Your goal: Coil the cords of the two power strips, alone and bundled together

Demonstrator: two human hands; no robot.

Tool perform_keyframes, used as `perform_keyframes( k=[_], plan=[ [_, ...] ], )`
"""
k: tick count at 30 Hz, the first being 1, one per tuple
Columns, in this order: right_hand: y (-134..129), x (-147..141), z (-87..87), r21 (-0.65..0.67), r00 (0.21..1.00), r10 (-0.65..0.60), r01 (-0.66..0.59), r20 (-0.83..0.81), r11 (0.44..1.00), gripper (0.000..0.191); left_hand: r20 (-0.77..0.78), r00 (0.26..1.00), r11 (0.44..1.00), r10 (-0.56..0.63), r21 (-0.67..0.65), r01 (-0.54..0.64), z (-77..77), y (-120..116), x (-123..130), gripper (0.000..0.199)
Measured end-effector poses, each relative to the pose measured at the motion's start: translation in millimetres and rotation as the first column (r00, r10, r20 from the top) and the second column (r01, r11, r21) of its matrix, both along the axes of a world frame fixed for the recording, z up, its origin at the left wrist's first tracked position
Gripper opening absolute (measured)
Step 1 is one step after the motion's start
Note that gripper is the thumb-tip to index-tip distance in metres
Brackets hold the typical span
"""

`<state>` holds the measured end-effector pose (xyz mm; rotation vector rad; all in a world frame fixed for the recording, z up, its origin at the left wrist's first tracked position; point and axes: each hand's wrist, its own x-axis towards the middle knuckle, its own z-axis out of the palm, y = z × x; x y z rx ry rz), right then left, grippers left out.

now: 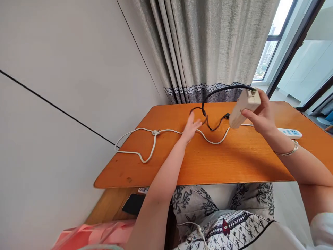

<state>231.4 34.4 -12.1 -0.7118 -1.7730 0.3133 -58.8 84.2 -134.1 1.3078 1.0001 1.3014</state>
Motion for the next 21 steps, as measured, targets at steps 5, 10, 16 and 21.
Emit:
perform_keyframes(
  k=[5, 10, 16, 21],
  plan=[
    [-33.6, 49.6, -20.4, 0.015, 0.985, -0.173, 0.173, 0.007, 0.985, 0.060, -0.282, 0.852, 0.880, 0.441, 0.323, -0.348, 11.0, 15.5, -42.7, 0.090],
    [-55.3, 120.1, -57.8, 0.008, 0.825, -0.537, 0.544, 0.177, 0.839, 0.061, -0.334, 0.593, 0.653, 0.733, 0.592, -0.473, 35.6, -4.8, -63.2, 0.077],
    [-74.2, 187.0, -76.8, -0.071, 0.631, -0.681, 0.751, 0.371, 0.657, 0.062, -0.439, 0.542, 0.669, 0.716, 0.652, -0.355, 50.0, -16.8, -65.6, 0.063],
    [-87.2, 219.0, -80.9, -0.222, 0.562, -0.597, 0.807, 0.572, 0.547, 0.056, -0.286, 0.503, 0.523, 0.816, 0.736, -0.430, 53.6, -19.8, -77.9, 0.047]
  ],
)
